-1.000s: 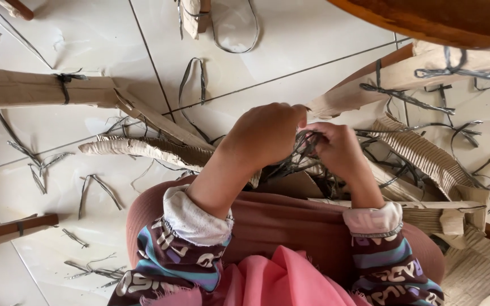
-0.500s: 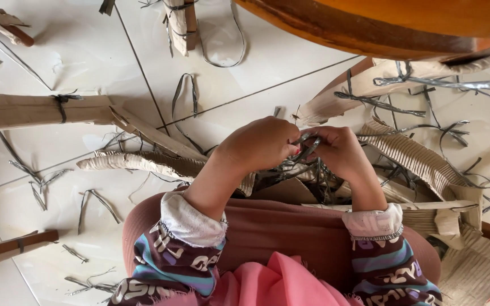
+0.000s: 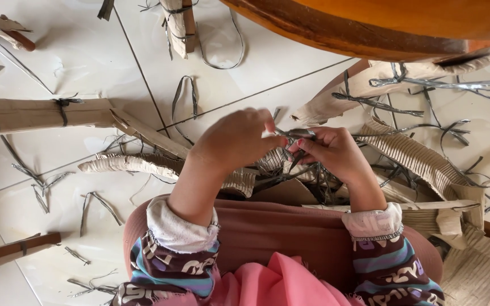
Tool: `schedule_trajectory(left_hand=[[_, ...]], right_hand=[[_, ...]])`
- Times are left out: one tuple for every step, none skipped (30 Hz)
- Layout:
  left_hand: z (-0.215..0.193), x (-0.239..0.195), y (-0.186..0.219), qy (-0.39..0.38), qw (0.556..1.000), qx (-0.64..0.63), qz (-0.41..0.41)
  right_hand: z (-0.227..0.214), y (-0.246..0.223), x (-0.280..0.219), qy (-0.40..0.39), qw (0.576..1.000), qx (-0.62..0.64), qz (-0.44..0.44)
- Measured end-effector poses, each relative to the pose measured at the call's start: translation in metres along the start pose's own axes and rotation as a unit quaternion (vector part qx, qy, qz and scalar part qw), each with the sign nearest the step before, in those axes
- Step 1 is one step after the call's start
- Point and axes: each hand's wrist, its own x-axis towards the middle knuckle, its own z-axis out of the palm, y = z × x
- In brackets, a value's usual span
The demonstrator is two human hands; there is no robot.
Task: Wrapping wooden chair legs with corrugated cardboard and securing them with plastic ties for protection during transport.
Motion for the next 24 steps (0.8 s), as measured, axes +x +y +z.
schedule_trajectory(left_hand=[[-0.003, -0.004, 0.007, -0.053, 0.998, -0.006, 0.026], [-0.003, -0.006, 0.009, -0.052, 0.998, -0.006, 0.027], [-0.002, -0.007, 0.011, -0.078, 0.997, -0.002, 0.025], [-0.002, -0.009, 0.013, -0.104, 0.994, 0.002, 0.023], [0.003, -0.005, 0.009, -0.103, 0.994, 0.003, 0.023], [0.009, 0.000, 0.004, -0.033, 0.999, 0.009, 0.022], [0.014, 0.004, 0.000, 0.038, 0.999, 0.015, 0.021], [0.015, 0.008, 0.000, 0.038, 0.999, 0.015, 0.021], [0.016, 0.012, 0.000, 0.051, 0.997, 0.011, 0.052], [0.016, 0.016, 0.000, 0.065, 0.994, 0.007, 0.084], [0.022, 0.020, -0.004, 0.066, 0.994, 0.007, 0.084], [0.027, 0.023, -0.007, 0.035, 0.996, -0.004, 0.078], [0.033, 0.027, -0.011, 0.003, 0.997, -0.016, 0.073], [0.032, 0.026, -0.010, 0.003, 0.997, -0.015, 0.074], [0.032, 0.025, -0.010, -0.009, 0.996, -0.027, 0.081], [0.030, 0.024, -0.010, -0.020, 0.995, -0.037, 0.089], [0.030, 0.025, -0.009, -0.020, 0.995, -0.036, 0.090], [0.030, 0.026, -0.008, -0.021, 0.996, -0.036, 0.083], [0.030, 0.027, -0.008, -0.021, 0.996, -0.036, 0.076], [0.028, 0.025, -0.006, -0.020, 0.996, -0.036, 0.076], [0.027, 0.024, -0.003, -0.019, 0.996, -0.032, 0.079], [0.027, 0.022, -0.001, -0.019, 0.996, -0.028, 0.081], [0.028, 0.024, 0.000, -0.018, 0.996, -0.028, 0.081], [0.031, 0.025, 0.001, -0.023, 0.995, -0.031, 0.096]], right_hand=[[0.000, -0.001, 0.000, 0.005, 1.000, 0.009, 0.009], [0.001, -0.005, 0.000, 0.005, 1.000, 0.009, 0.008], [0.003, -0.009, 0.000, 0.002, 1.000, 0.000, 0.017], [0.004, -0.013, 0.000, -0.001, 1.000, -0.010, 0.026], [0.005, -0.012, 0.000, -0.001, 1.000, -0.011, 0.025], [0.005, -0.011, 0.000, -0.004, 0.999, -0.017, 0.027], [0.006, -0.010, 0.000, -0.007, 0.999, -0.024, 0.029], [0.008, -0.012, -0.002, -0.007, 0.999, -0.024, 0.028], [0.011, -0.016, -0.004, -0.009, 0.999, -0.031, 0.026], [0.013, -0.019, -0.005, -0.011, 0.999, -0.040, 0.024], [0.013, -0.021, -0.006, -0.011, 0.999, -0.040, 0.023], [0.014, -0.023, -0.006, -0.017, 0.999, -0.041, 0.029], [0.014, -0.024, -0.007, -0.023, 0.998, -0.042, 0.035], [0.013, -0.027, -0.008, -0.022, 0.998, -0.042, 0.034], [0.013, -0.030, -0.009, -0.024, 0.996, -0.067, 0.049], [0.012, -0.034, -0.009, -0.025, 0.993, -0.093, 0.063], [0.011, -0.043, -0.014, -0.024, 0.993, -0.093, 0.062], [0.010, -0.051, -0.019, -0.048, 0.958, -0.262, 0.112], [0.010, -0.060, -0.023, -0.069, 0.890, -0.421, 0.158], [0.014, -0.072, -0.029, -0.069, 0.890, -0.422, 0.157], [0.018, -0.083, -0.034, -0.045, 0.872, -0.476, 0.106], [0.022, -0.095, -0.039, -0.021, 0.847, -0.528, 0.055], [0.018, -0.094, -0.042, -0.021, 0.847, -0.528, 0.054], [0.015, -0.093, -0.045, -0.008, 0.861, -0.507, -0.048]])
